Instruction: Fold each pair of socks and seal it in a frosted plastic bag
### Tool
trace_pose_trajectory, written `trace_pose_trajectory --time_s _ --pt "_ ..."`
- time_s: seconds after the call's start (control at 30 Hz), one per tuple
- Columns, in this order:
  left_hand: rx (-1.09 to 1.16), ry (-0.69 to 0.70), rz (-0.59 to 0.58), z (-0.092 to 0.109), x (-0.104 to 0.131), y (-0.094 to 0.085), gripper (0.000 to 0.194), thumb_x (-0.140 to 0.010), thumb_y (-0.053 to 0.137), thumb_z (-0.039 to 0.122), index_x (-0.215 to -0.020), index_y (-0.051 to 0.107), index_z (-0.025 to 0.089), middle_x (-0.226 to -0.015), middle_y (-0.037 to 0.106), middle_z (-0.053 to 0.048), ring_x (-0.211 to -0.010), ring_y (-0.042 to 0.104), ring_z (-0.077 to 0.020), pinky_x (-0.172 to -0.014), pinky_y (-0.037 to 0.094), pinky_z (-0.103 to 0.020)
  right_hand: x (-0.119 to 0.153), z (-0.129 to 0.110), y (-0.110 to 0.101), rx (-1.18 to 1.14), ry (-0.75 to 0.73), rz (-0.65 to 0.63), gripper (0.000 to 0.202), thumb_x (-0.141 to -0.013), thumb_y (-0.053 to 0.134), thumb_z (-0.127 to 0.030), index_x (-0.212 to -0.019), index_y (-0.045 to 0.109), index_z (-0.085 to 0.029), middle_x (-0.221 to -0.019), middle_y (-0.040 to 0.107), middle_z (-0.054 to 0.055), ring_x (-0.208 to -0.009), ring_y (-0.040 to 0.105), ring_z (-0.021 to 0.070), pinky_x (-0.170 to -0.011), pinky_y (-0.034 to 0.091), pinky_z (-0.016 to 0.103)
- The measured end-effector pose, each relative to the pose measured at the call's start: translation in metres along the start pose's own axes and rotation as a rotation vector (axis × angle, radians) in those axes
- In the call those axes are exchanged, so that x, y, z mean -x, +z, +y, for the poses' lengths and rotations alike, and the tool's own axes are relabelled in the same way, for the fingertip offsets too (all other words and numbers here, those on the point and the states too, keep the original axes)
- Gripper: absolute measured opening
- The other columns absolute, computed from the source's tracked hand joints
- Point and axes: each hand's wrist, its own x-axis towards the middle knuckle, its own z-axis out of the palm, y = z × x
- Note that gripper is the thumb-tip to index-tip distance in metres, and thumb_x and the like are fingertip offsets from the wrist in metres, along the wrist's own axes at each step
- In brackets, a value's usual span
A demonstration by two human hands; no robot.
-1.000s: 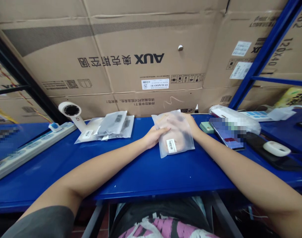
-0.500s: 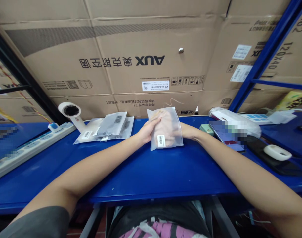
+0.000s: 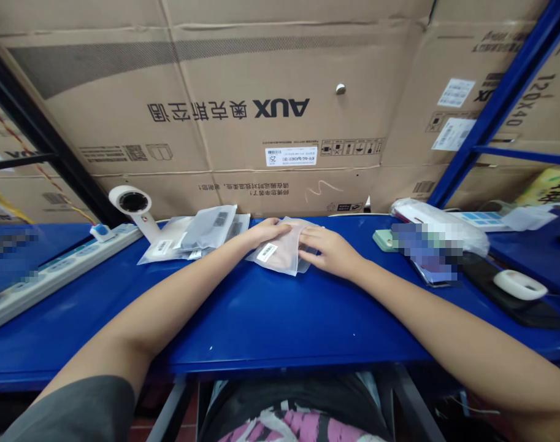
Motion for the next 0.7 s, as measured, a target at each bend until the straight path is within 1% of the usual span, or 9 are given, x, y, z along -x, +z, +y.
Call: trace_pose_trajectory --time_s 0.17,0.27,0.33,0.37,0.43,0.5,0.57,0.63,0.7 --pt "-0.019 0.338 0.181 -0.006 -0.008 0.01 0.052 -0.073 0.077 0.026 -0.122 0.059 0.016 -0.125 0.064 -0.013 -0.114 0.061 -0.0239 -0.099 0.048 -0.038 0.002 -0.004 0.006 -0.11 -0.085 -0.238 0.032 -0.098 0.05 -0.028 -0.126 0.063 -0.021 -0.132 0.064 0.01 -0.132 0.052 0.0244 -0.113 0.038 0.045" --pt "-0.159 0.566 0.197 -0.003 -0.005 0.011 0.039 -0.074 0.075 0.022 -0.112 0.067 0.018 -0.125 0.064 -0.011 -0.121 0.057 -0.0246 -0.109 0.04 -0.041 0.005 0.002 0.006 -0.169 -0.019 -0.299 0.029 -0.098 0.049 -0.027 -0.119 0.067 -0.02 -0.119 0.072 0.01 -0.116 0.063 0.0244 -0.103 0.047 0.042" --pt "-0.251 0.632 0.13 0.003 0.001 0.009 0.02 -0.079 0.07 0.026 -0.098 0.073 0.02 -0.115 0.069 -0.009 -0.117 0.06 -0.0264 -0.11 0.039 -0.043 0.006 0.007 0.005 -0.167 0.04 -0.316 0.027 -0.097 0.05 -0.026 -0.113 0.07 -0.018 -0.11 0.074 0.01 -0.1 0.069 0.0241 -0.091 0.052 0.039" --pt "-0.274 0.631 0.072 0.007 0.005 0.008 0.016 -0.082 0.067 0.03 -0.093 0.074 0.021 -0.109 0.071 -0.009 -0.113 0.062 -0.0276 -0.109 0.039 -0.044 0.006 0.008 0.004 -0.15 0.058 -0.322 0.027 -0.096 0.052 -0.027 -0.113 0.07 -0.017 -0.11 0.074 0.011 -0.097 0.069 0.0246 -0.088 0.053 0.039" --pt "-0.271 0.593 -0.079 0.014 0.012 0.007 0.021 -0.087 0.062 0.036 -0.093 0.076 0.022 -0.105 0.073 -0.009 -0.111 0.063 -0.0298 -0.11 0.037 -0.044 0.006 0.007 0.004 -0.103 0.056 -0.342 0.03 -0.095 0.054 -0.031 -0.117 0.068 -0.018 -0.117 0.072 0.013 -0.101 0.068 0.0267 -0.09 0.052 0.04" --pt "-0.234 0.557 -0.229 0.02 0.018 0.006 0.025 -0.086 0.064 0.038 -0.102 0.075 0.023 -0.118 0.071 -0.008 -0.123 0.058 -0.0316 -0.115 0.03 -0.044 0.007 0.003 0.004 -0.083 0.016 -0.365 0.034 -0.095 0.054 -0.035 -0.123 0.066 -0.02 -0.125 0.069 0.012 -0.111 0.065 0.0286 -0.096 0.049 0.043" --pt "-0.212 0.494 -0.335 0.022 0.021 0.006 0.033 -0.081 0.07 0.039 -0.11 0.073 0.025 -0.135 0.064 -0.006 -0.139 0.043 -0.0319 -0.121 0.017 -0.044 0.007 -0.002 0.006 -0.117 -0.033 -0.37 0.036 -0.097 0.051 -0.034 -0.129 0.063 -0.023 -0.133 0.065 0.01 -0.122 0.06 0.0285 -0.104 0.045 0.045" --pt "-0.233 0.415 -0.371 0.022 0.021 0.007 0.043 -0.077 0.074 0.043 -0.116 0.07 0.025 -0.146 0.054 -0.006 -0.148 0.027 -0.0313 -0.122 0.006 -0.047 0.006 -0.006 0.009 -0.155 -0.035 -0.35 0.041 -0.097 0.05 -0.032 -0.136 0.058 -0.024 -0.141 0.059 0.009 -0.129 0.055 0.0279 -0.107 0.042 0.045" --pt "-0.268 0.378 -0.366 0.02 0.02 0.009 0.05 -0.076 0.074 0.048 -0.12 0.068 0.025 -0.15 0.048 -0.007 -0.15 0.021 -0.0307 -0.122 0.001 -0.049 0.005 -0.008 0.013 -0.151 -0.007 -0.322 0.047 -0.095 0.051 -0.031 -0.141 0.053 -0.022 -0.146 0.054 0.011 -0.133 0.052 0.0288 -0.109 0.041 0.046"
